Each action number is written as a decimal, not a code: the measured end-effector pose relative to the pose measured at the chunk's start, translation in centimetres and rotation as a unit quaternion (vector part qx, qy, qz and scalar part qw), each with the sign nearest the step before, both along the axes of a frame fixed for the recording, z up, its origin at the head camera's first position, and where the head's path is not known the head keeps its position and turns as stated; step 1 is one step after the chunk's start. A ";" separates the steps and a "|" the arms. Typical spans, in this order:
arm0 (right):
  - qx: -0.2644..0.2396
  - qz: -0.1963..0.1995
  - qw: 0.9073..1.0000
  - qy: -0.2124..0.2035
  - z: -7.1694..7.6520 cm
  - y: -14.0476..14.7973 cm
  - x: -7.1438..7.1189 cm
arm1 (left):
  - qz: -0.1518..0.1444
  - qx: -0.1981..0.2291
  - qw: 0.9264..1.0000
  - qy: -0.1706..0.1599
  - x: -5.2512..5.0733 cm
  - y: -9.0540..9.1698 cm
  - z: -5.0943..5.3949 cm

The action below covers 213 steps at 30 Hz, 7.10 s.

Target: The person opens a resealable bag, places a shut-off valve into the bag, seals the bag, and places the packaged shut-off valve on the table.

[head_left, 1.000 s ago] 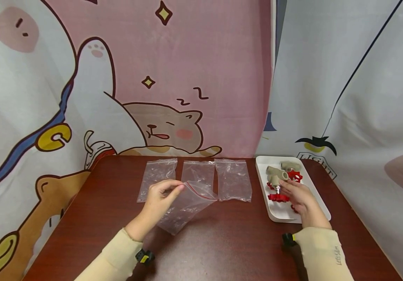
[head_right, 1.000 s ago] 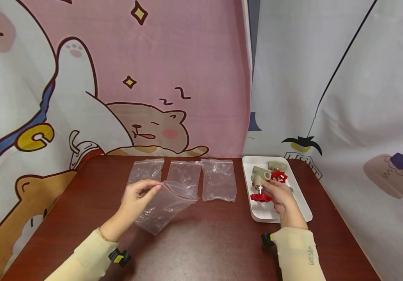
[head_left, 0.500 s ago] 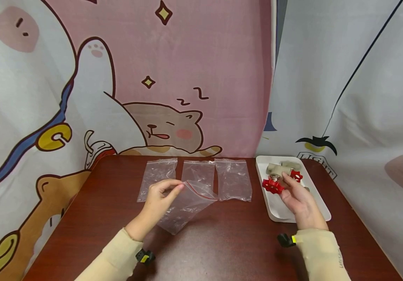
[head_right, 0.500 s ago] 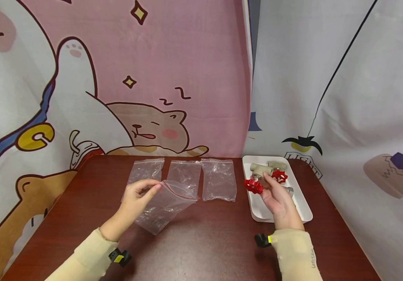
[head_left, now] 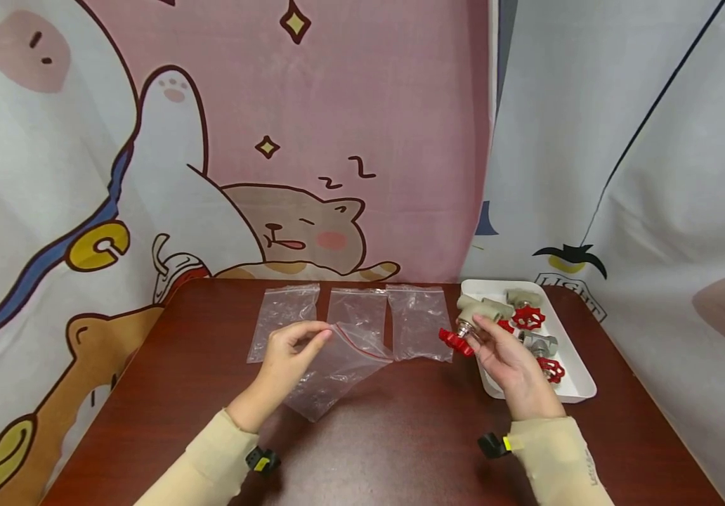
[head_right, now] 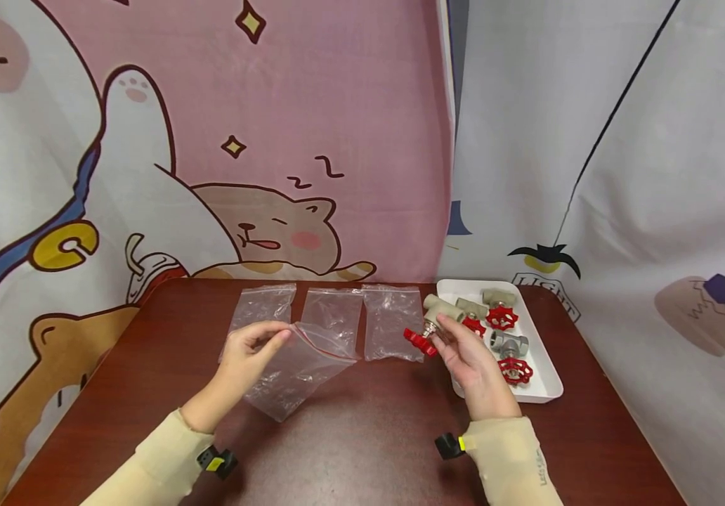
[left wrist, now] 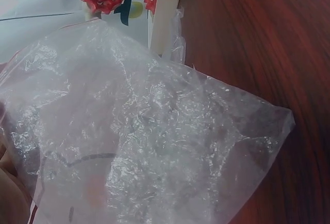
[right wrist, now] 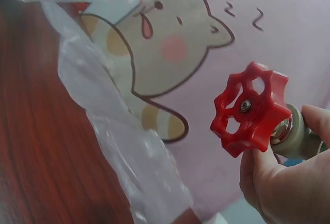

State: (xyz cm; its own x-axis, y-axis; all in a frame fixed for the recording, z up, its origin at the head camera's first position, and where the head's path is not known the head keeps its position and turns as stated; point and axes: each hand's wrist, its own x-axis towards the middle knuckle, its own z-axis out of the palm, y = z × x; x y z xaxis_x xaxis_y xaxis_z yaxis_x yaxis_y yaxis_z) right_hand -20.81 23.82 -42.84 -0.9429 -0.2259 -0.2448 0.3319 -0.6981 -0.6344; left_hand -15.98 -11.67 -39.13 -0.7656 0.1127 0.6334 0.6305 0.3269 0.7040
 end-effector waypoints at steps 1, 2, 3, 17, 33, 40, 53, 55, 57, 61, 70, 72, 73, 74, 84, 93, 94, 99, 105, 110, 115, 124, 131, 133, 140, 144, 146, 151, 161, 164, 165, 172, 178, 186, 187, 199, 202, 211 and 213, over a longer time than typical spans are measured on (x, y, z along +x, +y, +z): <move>0.010 0.001 1.000 -0.005 0.2 -0.4 0.1 | -0.002 0.001 1.000 -0.005 0.0 0.0 0.0; 0.025 0.003 1.000 -0.003 0.4 -0.7 0.3 | -0.004 0.003 1.000 -0.010 0.0 0.0 0.0; 0.035 0.006 0.999 0.000 0.6 -1.1 0.4 | -0.005 0.005 1.000 -0.015 0.0 0.0 0.0; 0.133 -0.039 0.988 0.071 1.9 -5.1 1.7 | -0.003 0.008 1.000 -0.021 0.0 0.3 -0.2; 0.185 -0.058 0.974 0.117 2.9 -8.3 2.5 | -0.019 0.029 0.999 -0.042 -0.1 0.6 -0.3; 0.226 -0.061 0.961 0.148 3.3 -9.5 2.6 | -0.020 0.030 0.999 -0.036 -0.2 0.9 -0.3; 0.353 -0.092 0.890 0.272 3.7 -11.4 3.5 | -0.027 0.040 0.998 -0.040 -0.5 1.0 -0.4; 0.359 -0.099 0.881 0.292 3.7 -11.7 3.7 | -0.027 0.041 0.998 -0.044 -0.5 1.0 -0.5; 0.363 -0.102 0.873 0.310 3.6 -11.9 3.8 | -0.026 0.043 0.998 -0.050 -0.6 1.0 -0.5; 0.362 -0.113 0.856 0.351 3.4 -12.4 3.8 | -0.017 0.045 0.997 -0.061 -0.7 1.2 -0.4; 0.355 -0.129 0.800 0.467 3.3 -13.3 4.0 | -0.017 0.092 0.990 -0.102 -0.9 1.9 -0.5; 0.357 -0.119 0.795 0.475 3.3 -13.3 4.1 | -0.015 0.100 0.989 -0.109 -0.9 2.0 -0.5; 0.359 -0.114 0.794 0.478 3.3 -13.3 4.1 | -0.014 0.104 0.988 -0.110 -0.9 2.0 -0.5; 0.359 -0.110 0.792 0.481 3.2 -13.3 4.2 | -0.013 0.108 0.988 -0.110 -0.9 2.0 -0.5; 0.362 -0.034 0.800 0.478 3.0 -12.3 4.0 | -0.006 0.121 0.987 -0.109 -0.9 1.9 -0.6; 0.389 0.004 0.808 0.443 3.0 -11.7 3.8 | -0.028 0.127 0.985 -0.111 -0.6 1.9 -0.6; 0.390 0.008 0.810 0.438 3.0 -11.6 3.8 | -0.031 0.129 0.985 -0.114 -0.6 1.9 -0.6; 0.396 0.030 0.818 0.415 3.3 -11.4 3.8 | -0.052 0.123 0.985 -0.108 -0.5 1.9 -0.8; 0.402 0.070 0.819 0.403 3.7 -11.2 3.6 | -0.073 0.113 0.986 -0.094 -0.4 2.0 -0.7; 0.403 0.088 0.817 0.404 3.9 -11.5 3.7 | -0.078 0.101 0.989 -0.079 -0.3 2.1 -0.6; 0.403 0.049 0.830 0.383 3.7 -12.1 3.8 | -0.073 0.097 0.990 -0.073 -0.3 2.2 -0.5; 0.388 0.029 0.849 0.357 3.1 -12.4 3.7 | -0.021 0.069 0.996 -0.056 0.1 2.5 0.2; 0.375 0.008 0.863 0.339 3.0 -12.8 3.8 | 0.017 0.042 0.999 -0.029 0.4 2.7 0.7; 0.366 -0.010 0.869 0.332 3.0 -13.0 3.9 | 0.027 0.037 0.999 -0.028 0.4 2.8 0.7; 0.349 -0.030 0.865 0.359 2.7 -13.5 4.2 | 0.067 0.043 0.996 -0.027 -0.7 3.0 -1.5; 0.368 -0.023 0.829 0.420 2.3 -13.6 4.1 | 0.086 0.022 0.996 -0.013 -1.0 2.8 -2.3; 0.368 -0.016 0.819 0.439 2.3 -13.7 4.1 | 0.088 0.011 0.996 0.001 -1.1 2.7 -2.3; 0.376 -0.006 0.808 0.453 2.8 -14.0 4.5 | 0.068 0.003 0.997 0.030 -1.1 2.7 -2.0; 0.489 -0.053 0.757 0.431 4.9 -14.1 5.4 | 0.028 0.039 0.999 -0.001 -0.6 2.6 -1.0; 0.502 -0.057 0.760 0.408 3.9 -14.0 4.9 | 0.026 0.025 0.999 0.000 0.1 2.8 0.1; 0.504 -0.057 0.762 0.402 3.5 -13.9 4.7 | 0.025 0.023 0.999 0.001 0.4 2.8 0.4; 0.541 -0.057 0.727 0.418 2.9 -14.6 4.8 | -0.009 0.046 0.999 -0.012 0.8 2.9 1.2; 0.599 -0.092 0.652 0.455 3.2 -15.4 5.2 | -0.017 0.051 0.998 -0.020 0.7 3.0 1.1; 0.610 -0.105 0.652 0.439 3.2 -15.9 5.5 | -0.005 0.044 0.999 -0.004 -0.6 2.9 -0.8; 0.607 -0.105 0.659 0.432 3.2 -16.0 5.5 | -0.002 0.038 0.999 -0.002 -0.8 2.8 -1.1; 0.610 -0.071 0.655 0.440 2.8 -16.2 5.6 | 0.009 0.018 1.000 0.004 -1.1 2.7 -1.1; 0.624 -0.048 0.641 0.444 2.5 -16.0 5.6 | 0.011 0.019 1.000 -0.001 -0.7 2.8 -0.1; 0.656 -0.017 0.608 0.448 2.6 -15.8 5.4 | -0.004 0.067 0.997 -0.024 0.6 2.5 2.3; 0.660 -0.014 0.599 0.453 2.8 -15.6 5.3 | -0.001 0.074 0.997 -0.018 0.5 2.3 2.3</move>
